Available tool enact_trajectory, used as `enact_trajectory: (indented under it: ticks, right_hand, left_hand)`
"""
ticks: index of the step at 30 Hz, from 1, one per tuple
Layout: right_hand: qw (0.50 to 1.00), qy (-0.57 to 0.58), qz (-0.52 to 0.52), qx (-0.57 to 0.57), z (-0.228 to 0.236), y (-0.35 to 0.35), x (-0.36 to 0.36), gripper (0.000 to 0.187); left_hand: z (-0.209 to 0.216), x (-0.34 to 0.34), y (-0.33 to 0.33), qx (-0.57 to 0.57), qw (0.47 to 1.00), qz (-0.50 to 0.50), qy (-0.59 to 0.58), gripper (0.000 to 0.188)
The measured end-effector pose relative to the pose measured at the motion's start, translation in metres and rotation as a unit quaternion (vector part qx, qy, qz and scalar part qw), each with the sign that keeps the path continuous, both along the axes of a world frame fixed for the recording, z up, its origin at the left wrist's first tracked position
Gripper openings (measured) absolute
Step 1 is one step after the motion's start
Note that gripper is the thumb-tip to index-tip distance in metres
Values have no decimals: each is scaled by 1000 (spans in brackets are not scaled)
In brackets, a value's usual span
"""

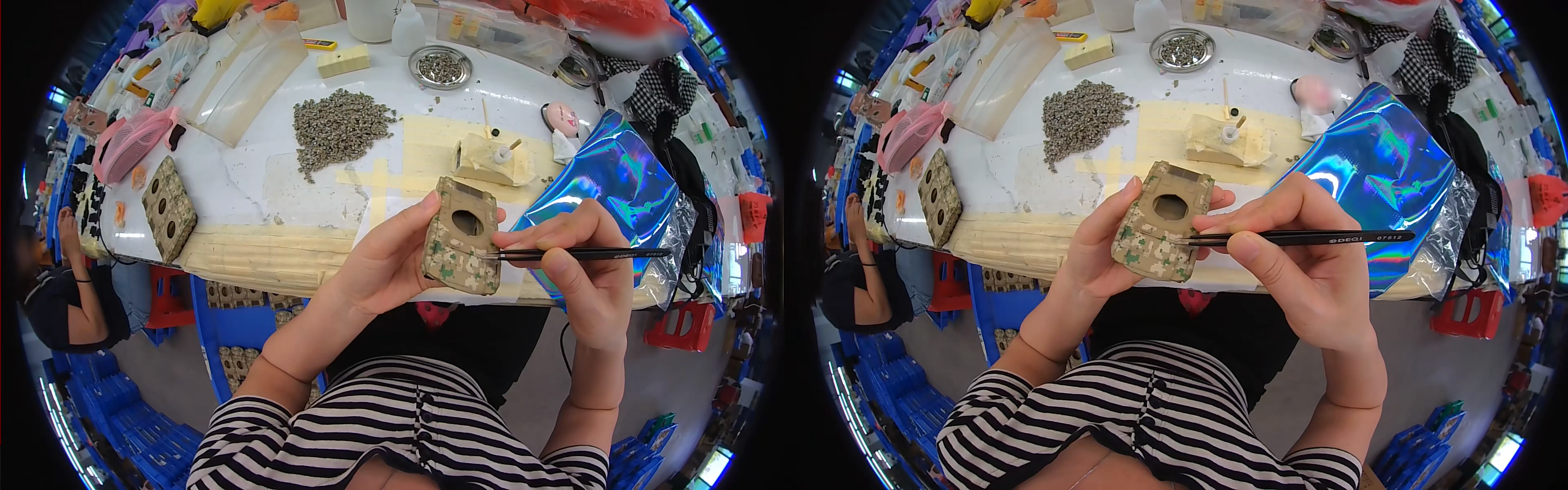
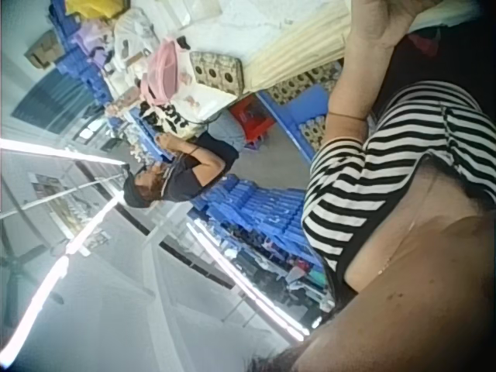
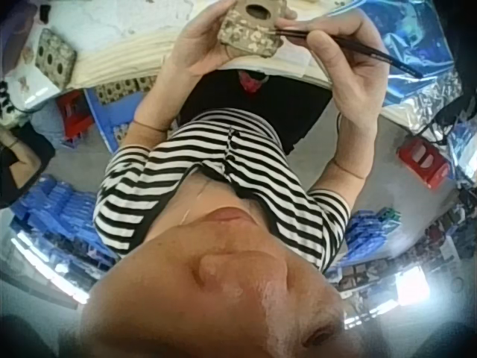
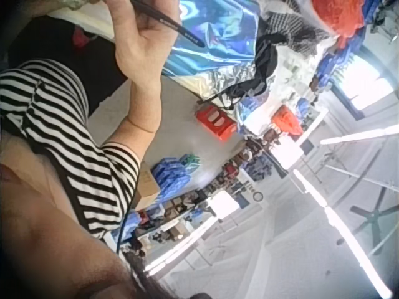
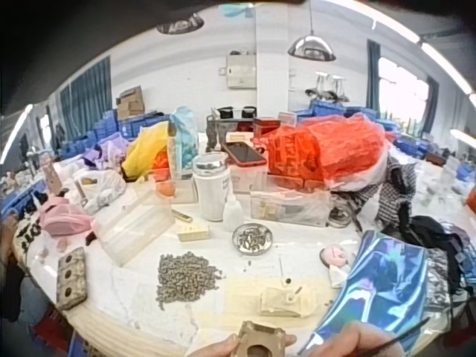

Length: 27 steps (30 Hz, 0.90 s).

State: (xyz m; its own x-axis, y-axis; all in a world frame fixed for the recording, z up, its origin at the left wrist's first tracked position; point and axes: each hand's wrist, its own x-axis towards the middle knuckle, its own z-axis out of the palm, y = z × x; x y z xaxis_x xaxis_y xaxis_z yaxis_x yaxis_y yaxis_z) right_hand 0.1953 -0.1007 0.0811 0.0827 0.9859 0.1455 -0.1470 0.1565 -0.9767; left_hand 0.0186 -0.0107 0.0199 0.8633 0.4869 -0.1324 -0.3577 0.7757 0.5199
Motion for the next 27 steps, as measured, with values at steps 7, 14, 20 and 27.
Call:
enact_trajectory:
  ticks: [7, 14, 20, 27]
  right_hand:
    - [1000, -8, -4, -6, 0, -1, 1, 10]
    - [1000, 1, -1, -8, 0, 0, 2, 10]
    - [1000, 10, -5, -13, 0, 1, 1, 9]
    - [1000, 2, -11, -9, 0, 1, 0, 6]
  left_hand:
    - [-2, -1, 0, 1, 1000, -4, 0, 62]
    - [-2, 0, 1, 3, 1000, -8, -4, 62]
    - [-3, -1, 1, 0, 1000, -8, -3, 61]
    - [-4, -1, 2, -10, 1000, -5, -10, 59]
